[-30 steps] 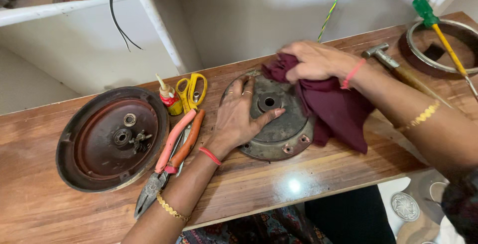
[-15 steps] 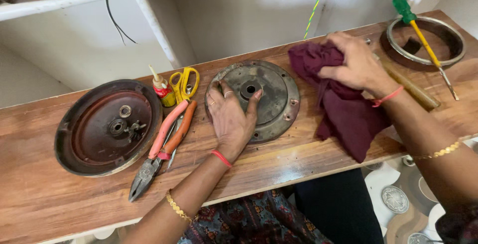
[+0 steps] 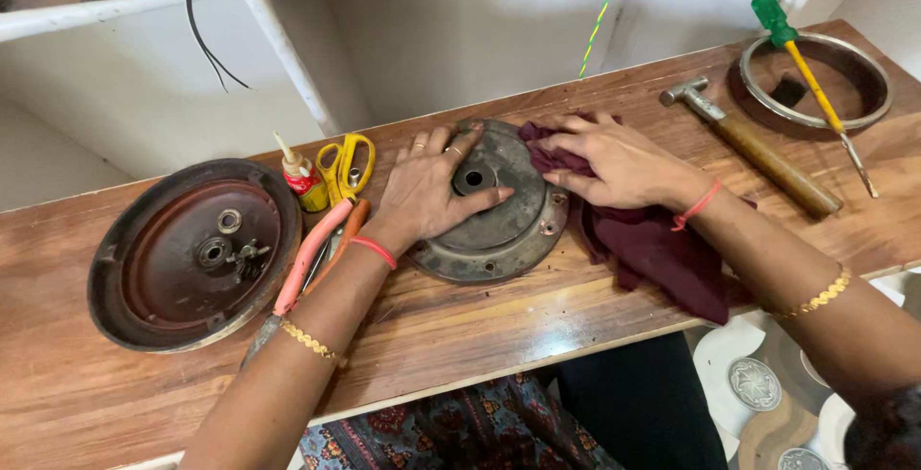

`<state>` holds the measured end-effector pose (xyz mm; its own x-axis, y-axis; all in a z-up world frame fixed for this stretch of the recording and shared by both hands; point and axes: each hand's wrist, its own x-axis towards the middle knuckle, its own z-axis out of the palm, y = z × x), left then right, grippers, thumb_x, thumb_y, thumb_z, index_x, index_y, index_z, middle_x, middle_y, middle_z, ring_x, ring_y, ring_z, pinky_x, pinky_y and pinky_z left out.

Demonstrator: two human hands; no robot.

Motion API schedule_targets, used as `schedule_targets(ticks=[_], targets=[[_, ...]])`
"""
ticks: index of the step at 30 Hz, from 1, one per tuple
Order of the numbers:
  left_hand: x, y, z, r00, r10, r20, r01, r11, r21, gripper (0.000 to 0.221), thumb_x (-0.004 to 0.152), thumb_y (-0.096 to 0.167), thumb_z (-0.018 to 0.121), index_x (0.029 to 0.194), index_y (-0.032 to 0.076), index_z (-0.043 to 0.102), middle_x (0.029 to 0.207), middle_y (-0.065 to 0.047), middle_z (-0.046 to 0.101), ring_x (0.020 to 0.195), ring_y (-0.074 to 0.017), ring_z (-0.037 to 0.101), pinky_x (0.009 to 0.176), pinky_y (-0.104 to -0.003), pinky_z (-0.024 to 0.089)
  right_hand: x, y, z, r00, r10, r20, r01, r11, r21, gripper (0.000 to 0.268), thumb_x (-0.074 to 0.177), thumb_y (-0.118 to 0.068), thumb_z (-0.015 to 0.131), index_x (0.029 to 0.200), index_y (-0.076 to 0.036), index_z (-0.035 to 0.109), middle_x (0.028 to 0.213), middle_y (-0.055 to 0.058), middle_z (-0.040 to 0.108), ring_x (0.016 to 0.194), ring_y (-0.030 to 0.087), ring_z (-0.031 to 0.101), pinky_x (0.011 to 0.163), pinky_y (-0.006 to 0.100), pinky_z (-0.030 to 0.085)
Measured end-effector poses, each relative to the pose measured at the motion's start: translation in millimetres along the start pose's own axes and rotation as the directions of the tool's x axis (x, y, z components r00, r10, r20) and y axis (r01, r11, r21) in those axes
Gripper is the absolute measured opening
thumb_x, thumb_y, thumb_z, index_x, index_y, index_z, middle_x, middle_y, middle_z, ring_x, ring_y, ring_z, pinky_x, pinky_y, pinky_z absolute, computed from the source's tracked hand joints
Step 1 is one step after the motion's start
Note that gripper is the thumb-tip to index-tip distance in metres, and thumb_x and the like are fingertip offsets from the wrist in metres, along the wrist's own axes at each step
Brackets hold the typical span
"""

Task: The person uses a hammer and screwdriver to tap and pry a central metal component on a circular metal part. They then wipe the surface with a maroon cloth. Tools and parts are handled one at a time on a wooden workbench.

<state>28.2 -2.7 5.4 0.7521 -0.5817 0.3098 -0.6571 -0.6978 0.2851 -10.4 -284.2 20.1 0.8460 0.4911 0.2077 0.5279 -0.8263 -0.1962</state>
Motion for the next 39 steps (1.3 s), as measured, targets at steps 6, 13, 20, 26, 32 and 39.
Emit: schedule_targets(ticks=[6,13,20,26,32,39], targets=[[-3,22,5,0.995,-0.009,-0.103,0.021,0.993,0.119,0.089,0.085,0.074,0.062,0.149,0.013,0.052,0.135,-0.031,0.051,0.125,-0.0478,0.047,0.100,-0.057,0.041,13,-8,-1,0.999,0.000,-0.042,-0.002,0.999,-0.038,0.039,0.079,-0.017,0.069,0.117,-0.008,0.068,0.119,0.014,0.061,0.107,0.041,0.056,0.088,0.053,0.049],[-2,23,8,0.994,-0.105,-0.040,0.108,0.992,0.069,0.085,0.086,0.068,0.061,0.149,0.012,0.052,0.133,-0.028,0.053,0.121,-0.0449,0.049,0.103,-0.054,0.042,-41,-58,-22,0.943,-0.262,-0.205,0.227,0.957,-0.180,0.029,0.073,-0.016,0.072,0.101,-0.010,0.070,0.117,0.009,0.065,0.109,0.036,0.058,0.090,0.052,0.046],[-4,19,6,0.996,-0.012,-0.085,0.014,1.000,0.026,0.078,0.086,0.064,0.065,0.143,0.011,0.059,0.136,-0.029,0.052,0.122,-0.0474,0.047,0.104,-0.054,0.042,30,-3,3,0.975,-0.084,-0.204,0.071,0.995,-0.069,0.043,0.068,-0.009,0.075,0.110,-0.010,0.072,0.108,0.009,0.065,0.109,0.035,0.056,0.091,0.049,0.045],[-6,25,10,0.988,-0.128,-0.085,0.130,0.991,0.019,0.078,0.085,0.062,0.066,0.144,0.012,0.058,0.135,-0.029,0.052,0.124,-0.0462,0.047,0.103,-0.054,0.041,47,5,-1,0.969,-0.201,-0.145,0.190,0.978,-0.086,0.038,0.069,-0.006,0.075,0.107,-0.007,0.070,0.113,0.012,0.061,0.113,0.037,0.052,0.097,0.048,0.044],[-8,30,4,0.985,-0.152,-0.087,0.155,0.987,0.032,0.079,0.085,0.062,0.066,0.145,0.011,0.057,0.135,-0.030,0.051,0.123,-0.0464,0.047,0.102,-0.055,0.041,-24,-31,-12,0.969,-0.216,-0.120,0.204,0.974,-0.103,0.032,0.069,-0.007,0.075,0.102,-0.009,0.072,0.115,0.007,0.063,0.110,0.036,0.052,0.092,0.050,0.041],[-8,20,10,0.984,0.007,-0.178,0.007,0.997,0.077,0.073,0.088,0.061,0.066,0.139,0.009,0.062,0.139,-0.030,0.051,0.124,-0.0481,0.047,0.104,-0.056,0.041,11,-10,4,0.970,-0.136,-0.204,0.115,0.987,-0.112,0.026,0.072,-0.006,0.075,0.098,-0.012,0.074,0.105,0.003,0.066,0.109,0.033,0.054,0.094,0.050,0.042]])
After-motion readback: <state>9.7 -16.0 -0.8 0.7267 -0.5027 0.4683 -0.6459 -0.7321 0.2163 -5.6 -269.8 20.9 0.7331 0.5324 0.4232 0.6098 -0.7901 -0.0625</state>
